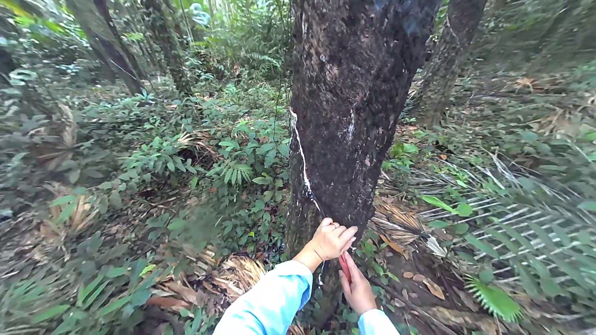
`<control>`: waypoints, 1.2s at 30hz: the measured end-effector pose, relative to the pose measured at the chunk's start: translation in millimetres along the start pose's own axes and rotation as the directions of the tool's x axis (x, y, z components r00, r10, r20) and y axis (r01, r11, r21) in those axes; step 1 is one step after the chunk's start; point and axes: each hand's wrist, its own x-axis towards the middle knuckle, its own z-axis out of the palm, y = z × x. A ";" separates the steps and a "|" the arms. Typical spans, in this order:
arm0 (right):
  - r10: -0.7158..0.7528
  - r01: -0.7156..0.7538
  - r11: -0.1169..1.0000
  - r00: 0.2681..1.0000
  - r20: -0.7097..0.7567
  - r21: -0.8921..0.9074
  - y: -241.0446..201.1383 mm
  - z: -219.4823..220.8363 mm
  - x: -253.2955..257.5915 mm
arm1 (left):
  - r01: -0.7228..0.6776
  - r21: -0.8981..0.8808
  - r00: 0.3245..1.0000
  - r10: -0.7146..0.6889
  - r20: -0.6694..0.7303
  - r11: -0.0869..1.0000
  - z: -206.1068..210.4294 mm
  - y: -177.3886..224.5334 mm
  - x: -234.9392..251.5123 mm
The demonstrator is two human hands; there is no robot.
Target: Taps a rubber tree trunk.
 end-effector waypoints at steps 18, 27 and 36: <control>0.131 -0.133 0.991 0.989 0.071 0.029 -15.3 24.8 -0.2 | -0.048 0.021 0.999 0.048 0.005 0.999 1.9 -7.9 -8.6; 0.194 -0.183 0.980 0.965 0.176 -0.078 -24.1 1.3 0.2 | 0.048 0.057 0.999 -0.048 0.006 0.997 0.9 4.0 -6.2; 0.244 -0.232 0.970 0.929 0.280 -0.075 -35.9 -10.9 4.1 | 0.063 0.081 0.996 -0.067 0.052 0.995 -5.4 7.7 0.4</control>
